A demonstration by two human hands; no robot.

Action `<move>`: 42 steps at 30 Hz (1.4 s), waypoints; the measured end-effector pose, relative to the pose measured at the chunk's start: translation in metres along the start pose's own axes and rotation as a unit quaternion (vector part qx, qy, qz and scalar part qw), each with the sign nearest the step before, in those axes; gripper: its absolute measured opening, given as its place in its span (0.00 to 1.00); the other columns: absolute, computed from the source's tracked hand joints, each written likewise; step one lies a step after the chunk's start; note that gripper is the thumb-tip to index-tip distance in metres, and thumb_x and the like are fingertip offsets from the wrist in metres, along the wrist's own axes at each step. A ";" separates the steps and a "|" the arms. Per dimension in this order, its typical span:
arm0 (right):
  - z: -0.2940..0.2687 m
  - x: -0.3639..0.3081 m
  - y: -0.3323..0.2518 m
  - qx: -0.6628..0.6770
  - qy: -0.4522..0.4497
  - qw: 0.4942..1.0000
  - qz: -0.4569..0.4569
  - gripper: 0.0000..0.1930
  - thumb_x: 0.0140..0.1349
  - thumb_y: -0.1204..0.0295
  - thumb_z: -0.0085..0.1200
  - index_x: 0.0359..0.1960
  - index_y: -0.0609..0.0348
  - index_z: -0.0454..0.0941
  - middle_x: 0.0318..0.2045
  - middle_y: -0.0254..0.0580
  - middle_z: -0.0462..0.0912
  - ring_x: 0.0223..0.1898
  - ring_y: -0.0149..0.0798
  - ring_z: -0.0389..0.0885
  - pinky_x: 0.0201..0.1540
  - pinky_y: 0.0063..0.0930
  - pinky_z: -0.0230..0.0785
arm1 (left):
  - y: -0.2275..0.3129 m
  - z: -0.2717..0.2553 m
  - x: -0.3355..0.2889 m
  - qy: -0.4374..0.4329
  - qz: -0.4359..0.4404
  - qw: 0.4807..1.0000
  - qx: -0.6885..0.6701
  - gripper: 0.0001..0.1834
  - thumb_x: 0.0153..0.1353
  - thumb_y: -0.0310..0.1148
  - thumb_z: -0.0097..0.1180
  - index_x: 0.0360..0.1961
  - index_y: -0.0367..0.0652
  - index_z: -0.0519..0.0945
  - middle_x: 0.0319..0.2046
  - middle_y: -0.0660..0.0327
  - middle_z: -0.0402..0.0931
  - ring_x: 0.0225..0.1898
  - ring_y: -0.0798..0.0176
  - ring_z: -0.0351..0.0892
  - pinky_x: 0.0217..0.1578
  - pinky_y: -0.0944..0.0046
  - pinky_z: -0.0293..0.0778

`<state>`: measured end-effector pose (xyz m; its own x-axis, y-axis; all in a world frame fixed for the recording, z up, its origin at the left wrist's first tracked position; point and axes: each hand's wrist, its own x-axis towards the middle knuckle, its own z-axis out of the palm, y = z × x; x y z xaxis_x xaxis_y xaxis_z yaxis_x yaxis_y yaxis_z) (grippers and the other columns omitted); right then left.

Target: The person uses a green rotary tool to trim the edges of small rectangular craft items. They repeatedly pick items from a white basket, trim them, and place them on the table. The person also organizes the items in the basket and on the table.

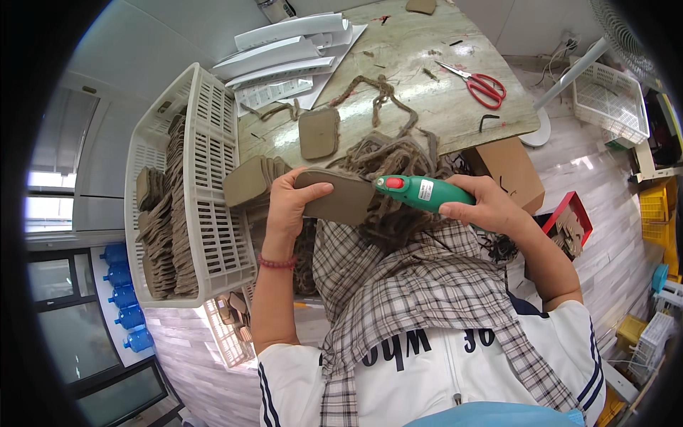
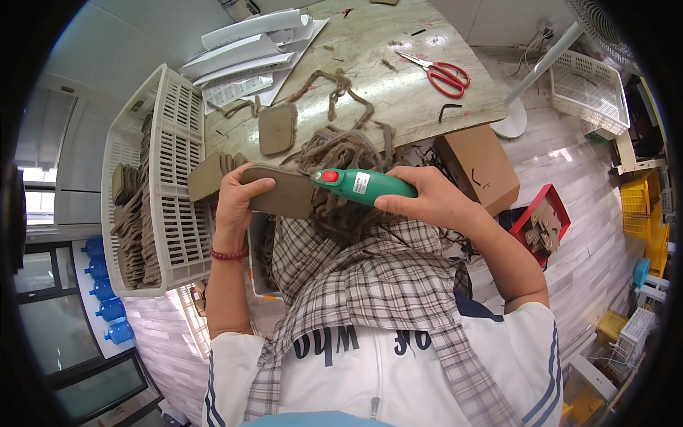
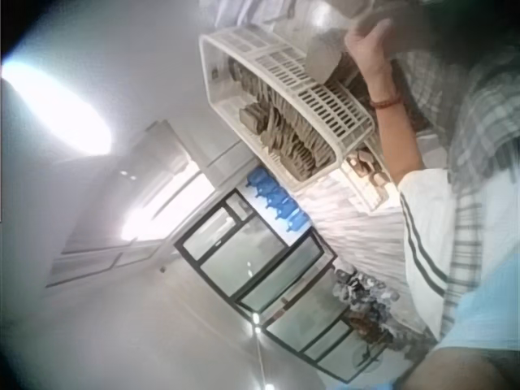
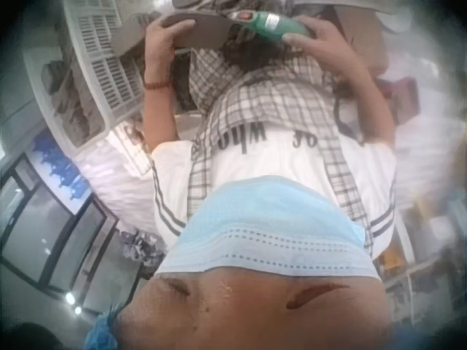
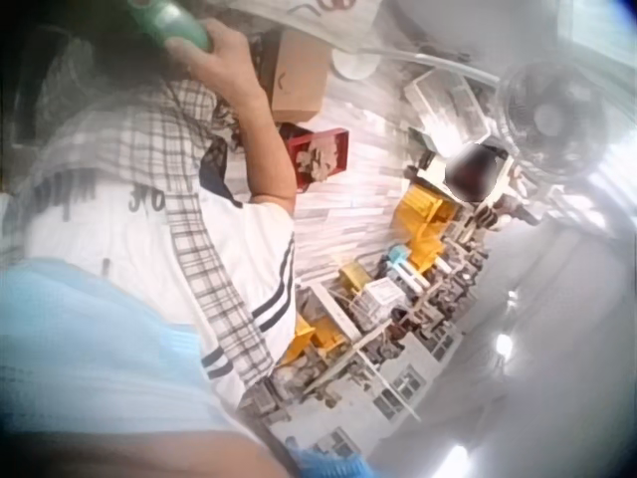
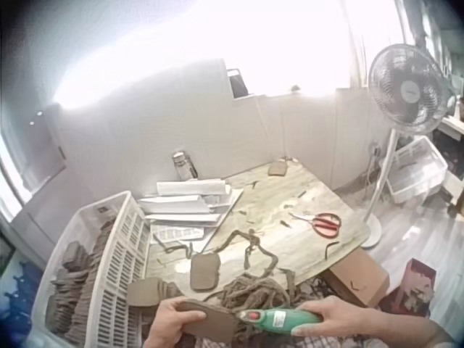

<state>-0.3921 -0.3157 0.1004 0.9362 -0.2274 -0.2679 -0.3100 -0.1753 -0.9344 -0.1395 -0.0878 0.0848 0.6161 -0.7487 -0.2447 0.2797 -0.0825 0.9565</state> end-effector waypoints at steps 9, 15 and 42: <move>0.006 0.002 -0.002 -0.068 0.008 0.996 -0.054 0.24 0.58 0.57 0.63 0.46 0.66 0.78 0.28 0.44 0.82 0.29 0.33 0.80 0.34 0.27 0.72 | -0.001 0.011 0.000 -0.054 -0.046 0.996 0.061 0.11 0.49 0.19 0.66 0.35 0.33 0.82 0.30 0.59 0.83 0.29 0.69 0.82 0.33 0.70 0.78; 0.013 0.008 -0.003 -0.059 0.009 0.996 -0.063 0.24 0.57 0.57 0.63 0.48 0.65 0.77 0.27 0.45 0.82 0.29 0.33 0.81 0.34 0.28 0.72 | 0.006 0.018 -0.003 -0.084 -0.086 0.990 0.075 0.13 0.47 0.18 0.67 0.37 0.32 0.82 0.31 0.59 0.83 0.31 0.69 0.82 0.35 0.70 0.78; 0.017 0.001 0.027 0.065 0.103 0.992 0.004 0.18 0.61 0.61 0.60 0.42 0.64 0.78 0.25 0.34 0.79 0.22 0.23 0.74 0.26 0.20 0.68 | -0.016 -0.044 0.084 0.256 0.294 0.628 0.673 0.20 0.52 0.32 0.59 0.46 0.34 0.76 0.44 0.49 0.76 0.48 0.45 0.71 0.51 0.49 0.67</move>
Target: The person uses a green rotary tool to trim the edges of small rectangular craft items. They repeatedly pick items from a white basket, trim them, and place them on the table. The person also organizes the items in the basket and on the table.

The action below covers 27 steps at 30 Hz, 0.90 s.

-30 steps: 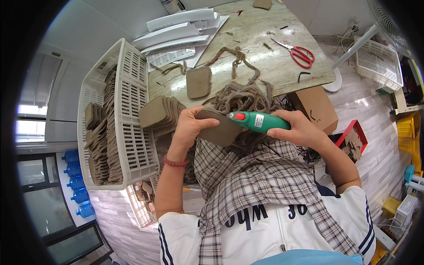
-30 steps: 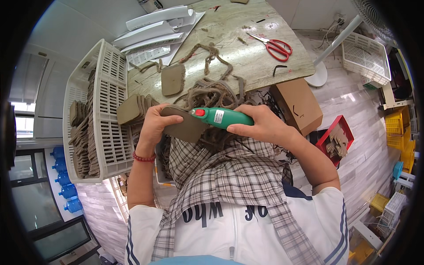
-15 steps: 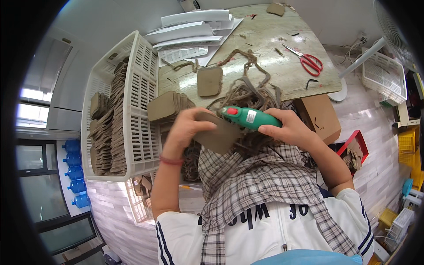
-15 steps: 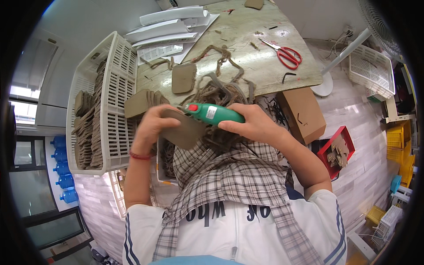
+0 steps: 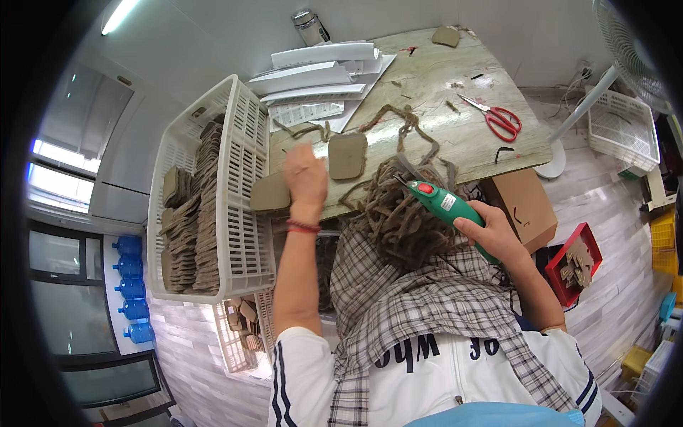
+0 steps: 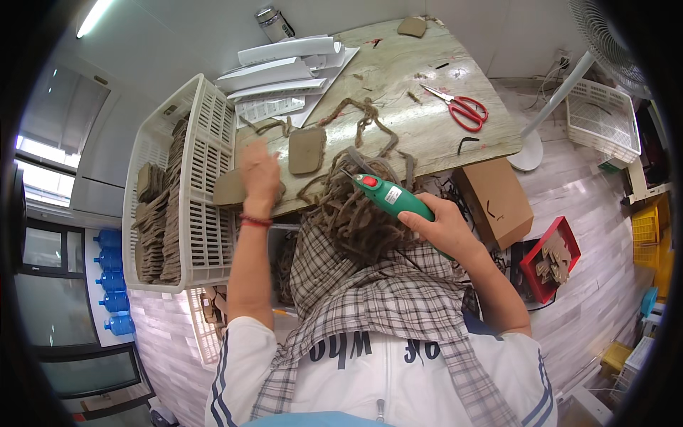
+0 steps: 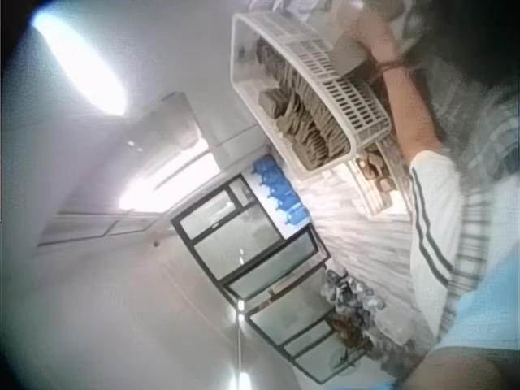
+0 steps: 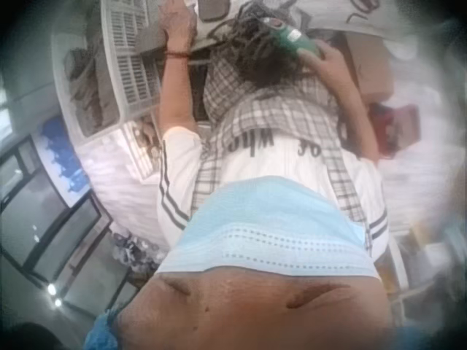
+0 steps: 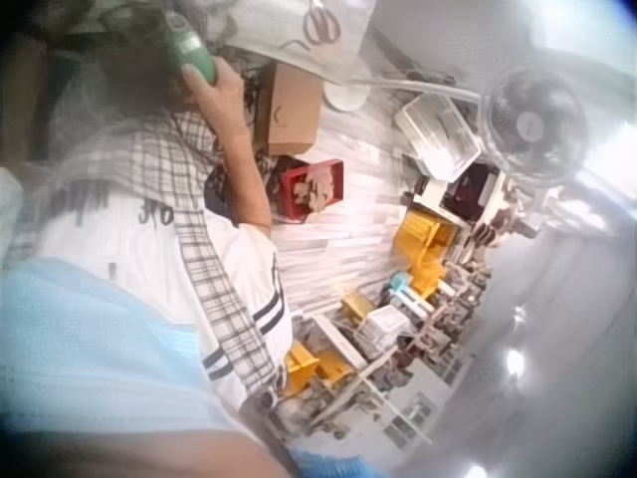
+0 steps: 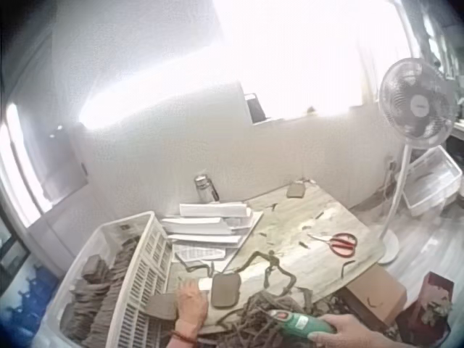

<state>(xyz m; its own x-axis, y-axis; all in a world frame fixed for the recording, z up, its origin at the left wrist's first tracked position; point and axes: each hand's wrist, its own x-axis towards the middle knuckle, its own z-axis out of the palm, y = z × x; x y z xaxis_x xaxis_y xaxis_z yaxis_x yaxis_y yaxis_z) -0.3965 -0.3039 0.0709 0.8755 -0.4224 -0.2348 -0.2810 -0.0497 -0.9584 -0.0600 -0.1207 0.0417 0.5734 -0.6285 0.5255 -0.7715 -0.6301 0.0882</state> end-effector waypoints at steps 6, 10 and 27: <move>-0.002 -0.008 0.000 0.017 0.033 0.999 -0.007 0.18 0.61 0.60 0.61 0.42 0.64 0.78 0.24 0.33 0.79 0.22 0.22 0.73 0.26 0.19 0.67 | 0.041 0.074 -0.009 -0.073 -0.215 0.974 0.009 0.39 0.43 0.40 0.73 0.53 0.33 0.69 0.45 0.44 0.77 0.50 0.43 0.73 0.52 0.50 0.69; 0.000 -0.005 0.002 -0.005 0.054 0.998 -0.013 0.19 0.60 0.60 0.61 0.43 0.64 0.78 0.24 0.35 0.79 0.23 0.24 0.74 0.27 0.21 0.67 | 0.043 0.078 -0.013 -0.050 -0.356 0.886 -0.292 0.29 0.47 0.29 0.71 0.49 0.31 0.71 0.42 0.48 0.78 0.44 0.45 0.76 0.45 0.49 0.74; 0.033 -0.004 -0.026 -0.033 0.124 0.988 -0.086 0.19 0.61 0.62 0.61 0.44 0.66 0.76 0.25 0.39 0.80 0.26 0.28 0.76 0.30 0.25 0.69 | 0.132 -0.017 -0.010 0.146 -0.375 0.294 -0.867 0.22 0.58 0.20 0.61 0.53 0.42 0.72 0.49 0.60 0.77 0.50 0.59 0.77 0.52 0.58 0.77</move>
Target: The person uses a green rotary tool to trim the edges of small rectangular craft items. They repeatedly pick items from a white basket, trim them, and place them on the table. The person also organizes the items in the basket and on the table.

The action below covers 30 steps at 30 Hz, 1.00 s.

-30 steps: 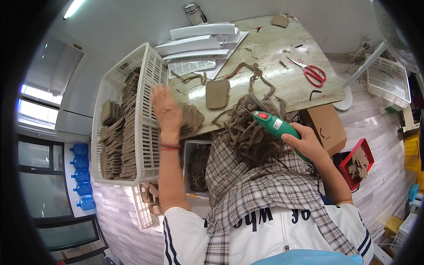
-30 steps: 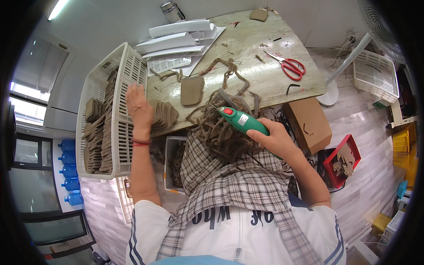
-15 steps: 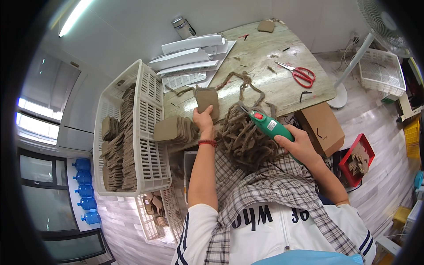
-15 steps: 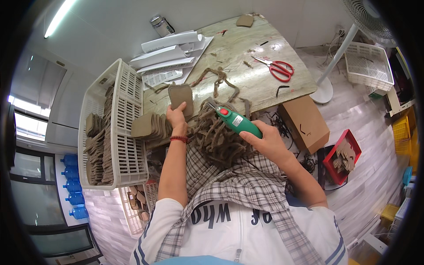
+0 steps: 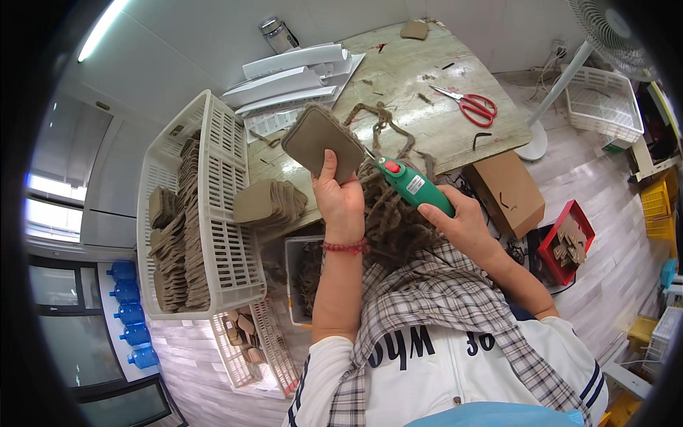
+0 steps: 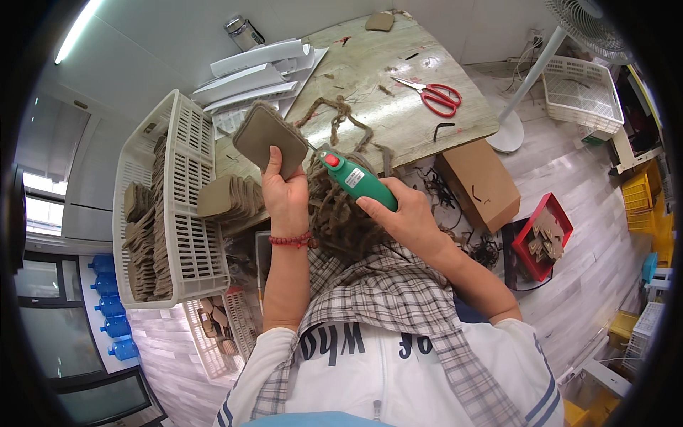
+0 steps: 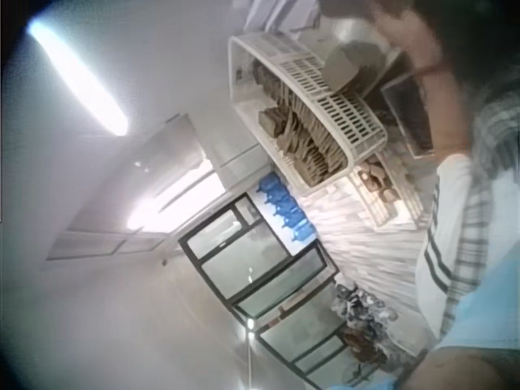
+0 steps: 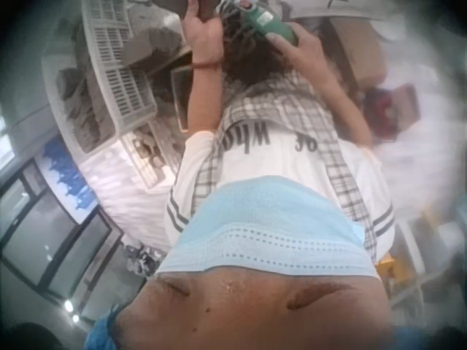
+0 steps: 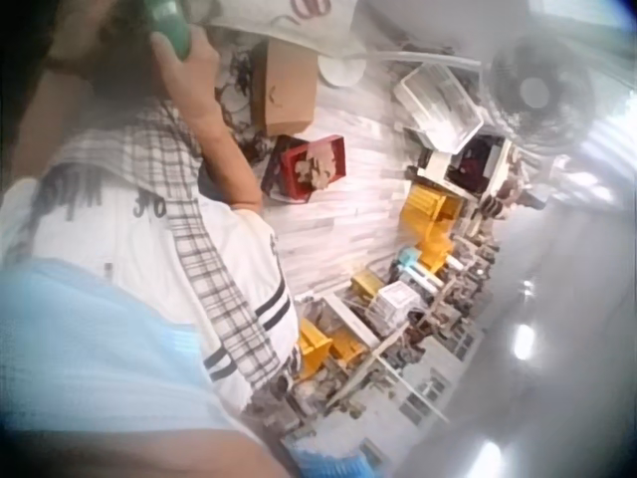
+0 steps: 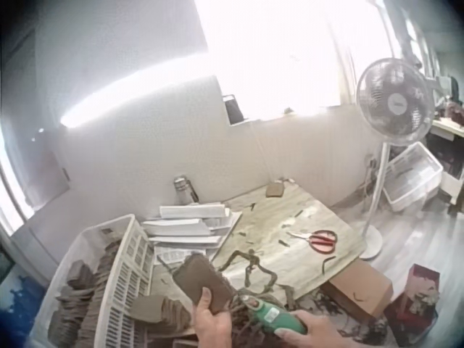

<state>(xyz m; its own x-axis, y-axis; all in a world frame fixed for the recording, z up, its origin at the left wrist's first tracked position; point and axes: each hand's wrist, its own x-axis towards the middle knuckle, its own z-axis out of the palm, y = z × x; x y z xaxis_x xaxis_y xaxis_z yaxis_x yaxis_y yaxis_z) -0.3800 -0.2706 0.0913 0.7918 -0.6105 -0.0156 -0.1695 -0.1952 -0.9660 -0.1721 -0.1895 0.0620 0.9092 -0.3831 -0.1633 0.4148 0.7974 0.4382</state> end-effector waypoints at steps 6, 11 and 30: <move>-0.001 -0.001 0.006 0.001 0.017 1.000 -0.004 0.20 0.60 0.61 0.62 0.44 0.66 0.76 0.26 0.40 0.80 0.27 0.28 0.76 0.31 0.25 0.70 | -0.014 0.006 -0.014 -0.003 -0.026 1.000 -0.002 0.20 0.59 0.21 0.60 0.52 0.41 0.73 0.50 0.60 0.76 0.51 0.58 0.76 0.55 0.57 0.75; -0.002 0.000 0.009 0.002 0.038 0.999 -0.010 0.20 0.60 0.61 0.63 0.45 0.66 0.77 0.27 0.41 0.80 0.28 0.29 0.77 0.32 0.26 0.70 | -0.021 0.007 -0.027 -0.017 -0.051 0.998 0.019 0.21 0.59 0.21 0.59 0.54 0.41 0.72 0.50 0.60 0.76 0.52 0.59 0.76 0.55 0.59 0.74; -0.035 0.008 -0.004 0.009 0.000 1.000 -0.006 0.21 0.59 0.60 0.63 0.45 0.66 0.77 0.26 0.38 0.80 0.27 0.26 0.76 0.32 0.23 0.69 | -0.002 -0.023 -0.041 -0.102 -0.095 0.974 0.179 0.19 0.56 0.15 0.59 0.49 0.39 0.75 0.44 0.58 0.80 0.44 0.61 0.81 0.45 0.61 0.80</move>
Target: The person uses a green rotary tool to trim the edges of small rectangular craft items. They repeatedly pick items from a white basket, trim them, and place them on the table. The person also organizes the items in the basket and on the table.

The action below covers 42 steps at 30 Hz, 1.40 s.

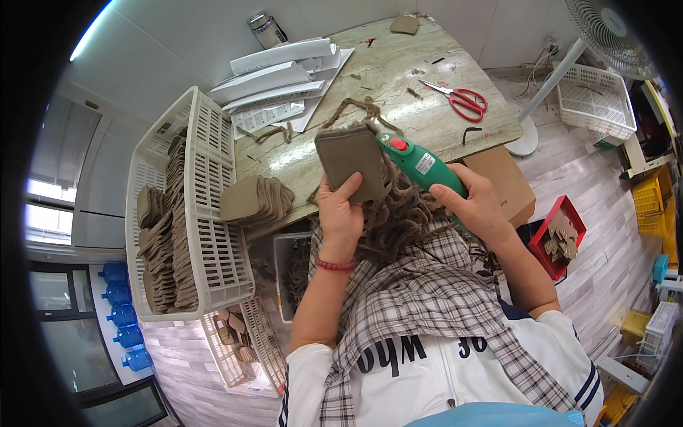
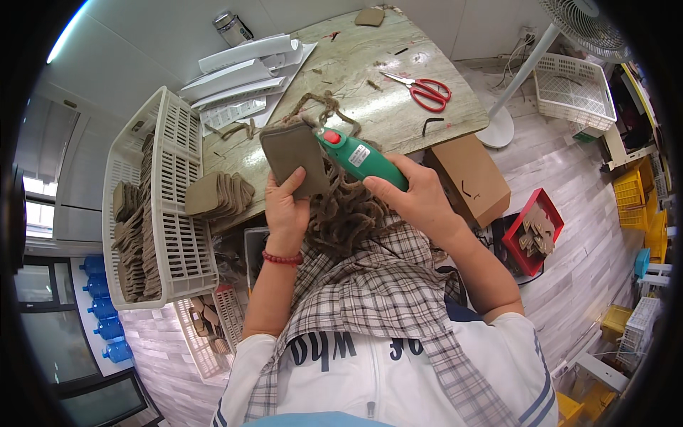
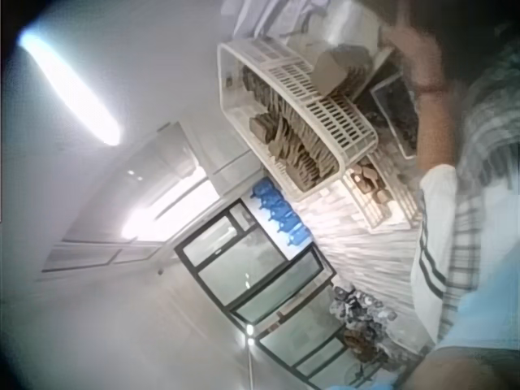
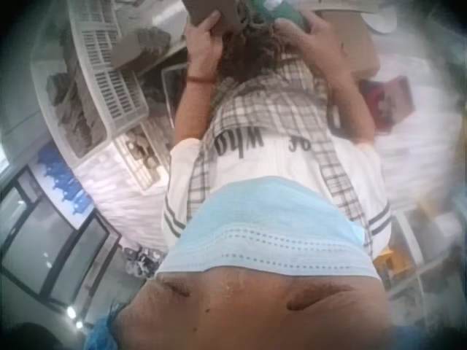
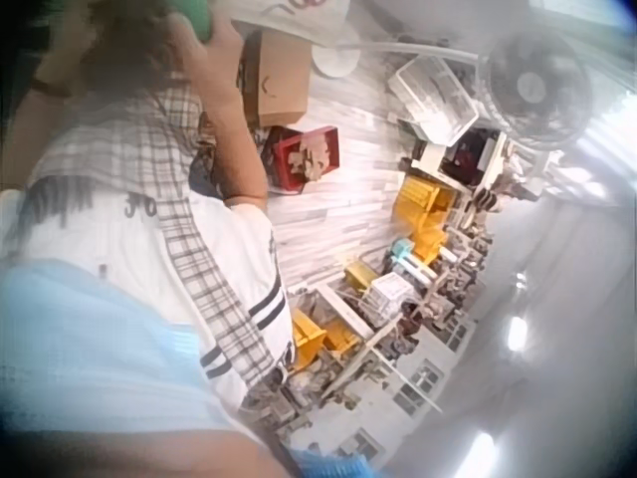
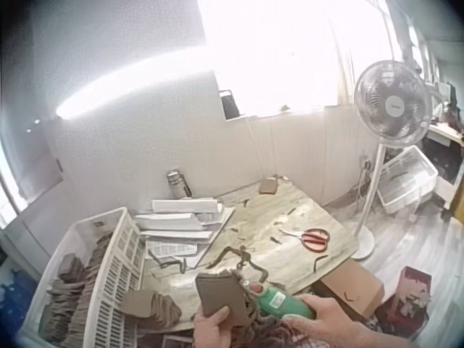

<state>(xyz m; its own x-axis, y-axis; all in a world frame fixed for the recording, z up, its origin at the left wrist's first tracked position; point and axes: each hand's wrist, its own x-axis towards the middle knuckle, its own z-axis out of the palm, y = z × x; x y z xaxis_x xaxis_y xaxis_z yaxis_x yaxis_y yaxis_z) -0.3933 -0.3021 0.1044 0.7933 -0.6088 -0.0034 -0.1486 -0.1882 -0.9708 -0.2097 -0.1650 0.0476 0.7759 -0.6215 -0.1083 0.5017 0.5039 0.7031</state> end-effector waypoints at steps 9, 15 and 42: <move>-0.023 -0.010 -0.001 -0.093 -0.073 0.992 -0.053 0.22 0.57 0.60 0.64 0.45 0.65 0.77 0.27 0.44 0.81 0.27 0.32 0.80 0.33 0.26 0.72 | 0.053 -0.019 0.005 -0.071 -0.025 0.973 0.218 0.20 0.52 0.12 0.58 0.47 0.36 0.77 0.40 0.58 0.82 0.39 0.66 0.82 0.42 0.67 0.79; -0.013 -0.011 0.006 -0.144 -0.062 0.983 -0.091 0.23 0.57 0.59 0.64 0.46 0.65 0.77 0.28 0.49 0.82 0.29 0.39 0.83 0.34 0.29 0.73 | 0.054 -0.022 -0.004 -0.083 -0.077 0.960 0.257 0.21 0.51 0.13 0.59 0.48 0.34 0.77 0.40 0.59 0.82 0.39 0.67 0.81 0.41 0.68 0.79; -0.013 0.001 0.005 -0.008 -0.199 0.977 0.077 0.21 0.59 0.59 0.62 0.44 0.66 0.78 0.26 0.37 0.79 0.26 0.26 0.77 0.30 0.22 0.70 | 0.096 -0.044 -0.001 -0.046 -0.049 0.949 0.309 0.10 0.51 0.18 0.65 0.35 0.35 0.82 0.30 0.61 0.83 0.30 0.69 0.81 0.34 0.69 0.78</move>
<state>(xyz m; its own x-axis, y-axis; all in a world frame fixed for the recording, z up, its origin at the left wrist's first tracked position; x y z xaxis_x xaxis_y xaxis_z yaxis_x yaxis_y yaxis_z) -0.4011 -0.3133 0.1021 0.9271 -0.2833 -0.2455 -0.2911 -0.1314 -0.9476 -0.1456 -0.0892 0.0840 0.6860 -0.7114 -0.1527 0.2284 0.0113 0.9735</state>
